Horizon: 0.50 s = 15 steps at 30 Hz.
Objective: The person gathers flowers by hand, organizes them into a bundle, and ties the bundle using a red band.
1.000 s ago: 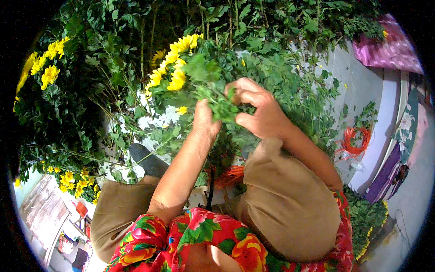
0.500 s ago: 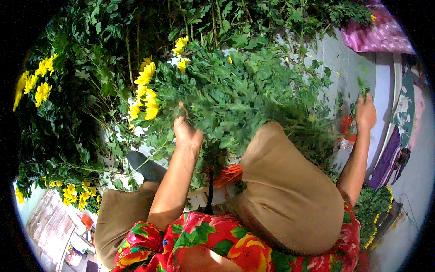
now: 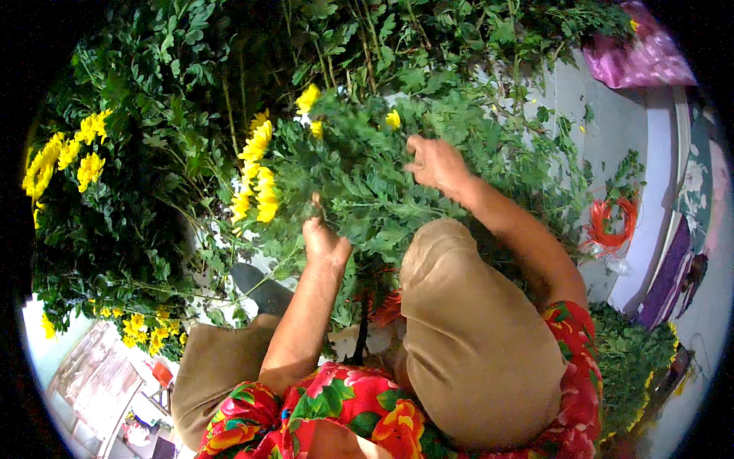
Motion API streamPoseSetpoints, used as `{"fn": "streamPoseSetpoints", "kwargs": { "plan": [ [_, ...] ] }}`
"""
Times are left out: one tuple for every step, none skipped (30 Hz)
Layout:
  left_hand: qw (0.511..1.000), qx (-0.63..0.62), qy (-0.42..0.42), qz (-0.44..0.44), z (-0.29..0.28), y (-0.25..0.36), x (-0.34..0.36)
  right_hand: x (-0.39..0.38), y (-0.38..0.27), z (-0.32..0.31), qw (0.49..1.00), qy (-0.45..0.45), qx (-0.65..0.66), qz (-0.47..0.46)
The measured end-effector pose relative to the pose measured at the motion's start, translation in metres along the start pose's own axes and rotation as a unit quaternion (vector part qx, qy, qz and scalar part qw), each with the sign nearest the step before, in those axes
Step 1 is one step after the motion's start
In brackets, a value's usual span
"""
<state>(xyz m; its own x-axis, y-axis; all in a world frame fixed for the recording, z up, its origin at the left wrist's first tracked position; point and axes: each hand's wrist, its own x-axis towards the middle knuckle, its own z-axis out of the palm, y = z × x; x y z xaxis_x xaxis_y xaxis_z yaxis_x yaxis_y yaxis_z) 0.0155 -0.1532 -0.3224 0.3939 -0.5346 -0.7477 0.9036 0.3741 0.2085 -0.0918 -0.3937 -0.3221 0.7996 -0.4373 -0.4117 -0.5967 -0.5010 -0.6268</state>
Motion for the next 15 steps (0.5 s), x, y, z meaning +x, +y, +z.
{"fn": "streamPoseSetpoints", "kwargs": {
  "plan": [
    [1.0,-0.003,0.003,0.0,-0.004,0.0,0.001,-0.007,0.001,0.001,0.997,-0.015,0.056,0.04],
    [1.0,-0.007,0.008,0.0,-0.007,-0.001,0.001,-0.014,-0.006,-0.001,0.99,-0.032,0.112,0.08],
    [1.0,-0.005,0.014,0.02,-0.008,-0.002,0.004,-0.014,-0.003,-0.002,0.988,-0.025,0.12,0.09],
    [1.0,-0.006,0.007,0.013,-0.011,-0.003,0.004,-0.014,0.003,-0.004,0.987,-0.019,0.127,0.1],
    [1.0,-0.004,-0.002,0.004,-0.006,-0.003,0.003,-0.013,0.011,-0.007,0.984,-0.009,0.137,0.111],
    [1.0,0.0,-0.01,-0.001,0.0,0.0,0.001,-0.01,0.024,-0.006,0.992,0.021,0.084,0.092],
    [0.999,-0.012,-0.029,-0.019,0.004,0.001,0.0,-0.006,0.04,0.0,0.996,0.051,0.031,0.073],
    [1.0,-0.009,-0.022,-0.014,0.004,0.001,0.0,-0.003,0.041,0.003,0.995,0.078,-0.022,0.052],
    [1.0,-0.005,-0.015,-0.01,0.004,0.001,0.0,0.0,0.041,0.007,0.989,0.117,-0.081,0.025],
    [1.0,-0.002,-0.009,-0.006,0.004,0.001,0.001,0.002,0.044,0.008,0.989,0.092,-0.111,0.022],
    [1.0,-0.003,-0.001,-0.012,0.008,0.004,-0.004,0.004,0.04,0.005,0.988,0.065,-0.142,0.017],
    [1.0,-0.007,-0.011,-0.01,0.004,0.004,-0.001,0.006,0.037,0.001,0.984,0.038,-0.173,0.013],
    [1.0,-0.012,-0.022,-0.008,-0.002,0.002,0.004,0.007,0.034,-0.004,0.984,0.022,-0.178,0.016],
    [0.999,-0.015,-0.033,-0.007,0.003,0.004,0.004,0.007,0.031,-0.011,0.983,0.008,-0.183,0.019],
    [1.0,-0.009,-0.027,-0.008,0.008,0.006,0.0,0.007,0.032,-0.017,0.982,-0.006,-0.188,0.023]
  ]
}}
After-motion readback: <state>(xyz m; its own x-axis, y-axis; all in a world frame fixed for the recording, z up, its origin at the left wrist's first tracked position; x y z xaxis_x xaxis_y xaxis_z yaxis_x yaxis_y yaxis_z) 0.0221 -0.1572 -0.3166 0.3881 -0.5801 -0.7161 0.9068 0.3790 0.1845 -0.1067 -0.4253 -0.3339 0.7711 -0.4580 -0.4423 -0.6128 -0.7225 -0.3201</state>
